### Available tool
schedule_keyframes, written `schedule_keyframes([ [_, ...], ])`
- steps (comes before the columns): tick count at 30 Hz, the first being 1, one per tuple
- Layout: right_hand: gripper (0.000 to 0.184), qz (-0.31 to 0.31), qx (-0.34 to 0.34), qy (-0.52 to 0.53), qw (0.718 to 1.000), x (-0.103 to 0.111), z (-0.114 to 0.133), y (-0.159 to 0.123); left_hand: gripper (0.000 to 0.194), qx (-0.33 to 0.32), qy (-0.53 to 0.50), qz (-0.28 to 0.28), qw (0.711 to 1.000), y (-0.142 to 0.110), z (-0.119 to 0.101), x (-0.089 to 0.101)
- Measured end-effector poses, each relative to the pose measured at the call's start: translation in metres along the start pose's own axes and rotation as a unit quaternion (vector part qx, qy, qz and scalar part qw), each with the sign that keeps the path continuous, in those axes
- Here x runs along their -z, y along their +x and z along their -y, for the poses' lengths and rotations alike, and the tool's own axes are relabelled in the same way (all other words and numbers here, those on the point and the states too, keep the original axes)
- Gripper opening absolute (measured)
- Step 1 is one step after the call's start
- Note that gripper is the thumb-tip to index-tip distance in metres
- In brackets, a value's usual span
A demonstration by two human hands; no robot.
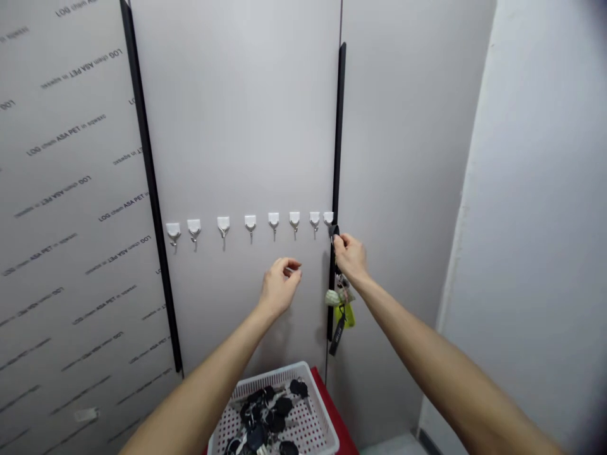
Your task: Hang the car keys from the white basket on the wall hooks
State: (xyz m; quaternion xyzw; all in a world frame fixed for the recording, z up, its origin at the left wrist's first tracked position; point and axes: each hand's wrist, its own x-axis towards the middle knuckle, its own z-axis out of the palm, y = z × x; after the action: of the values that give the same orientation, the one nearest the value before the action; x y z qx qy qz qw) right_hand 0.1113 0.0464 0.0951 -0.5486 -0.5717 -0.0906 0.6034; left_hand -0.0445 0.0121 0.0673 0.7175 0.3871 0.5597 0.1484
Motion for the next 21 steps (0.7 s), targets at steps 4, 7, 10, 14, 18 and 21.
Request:
schedule_keyframes([
  [4,0.032,0.01,-0.029,-0.136,0.99,-0.007,-0.006,0.019,0.011,0.004,0.005,0.021,1.0,-0.016,0.009,-0.004],
  [7,0.032,0.051,-0.056,-0.204,0.976,-0.01,-0.008,0.024,0.012,0.008,0.006,0.055,0.998,-0.026,0.013,-0.007],
  [10,0.032,0.086,-0.055,-0.239,0.966,-0.012,-0.01,0.023,0.013,0.018,0.012,0.087,0.996,-0.038,0.018,-0.009],
  [14,0.034,0.082,-0.03,-0.265,0.96,-0.012,-0.01,0.022,0.014,0.048,0.032,0.131,0.99,-0.06,0.036,-0.01],
  [18,0.032,0.077,0.009,-0.268,0.96,-0.013,-0.012,0.02,0.015,0.107,0.055,0.151,0.981,-0.087,0.068,-0.006],
  [21,0.033,0.089,0.019,-0.246,0.965,-0.014,-0.022,0.012,0.016,0.159,0.074,0.166,0.97,-0.115,0.095,0.004],
])
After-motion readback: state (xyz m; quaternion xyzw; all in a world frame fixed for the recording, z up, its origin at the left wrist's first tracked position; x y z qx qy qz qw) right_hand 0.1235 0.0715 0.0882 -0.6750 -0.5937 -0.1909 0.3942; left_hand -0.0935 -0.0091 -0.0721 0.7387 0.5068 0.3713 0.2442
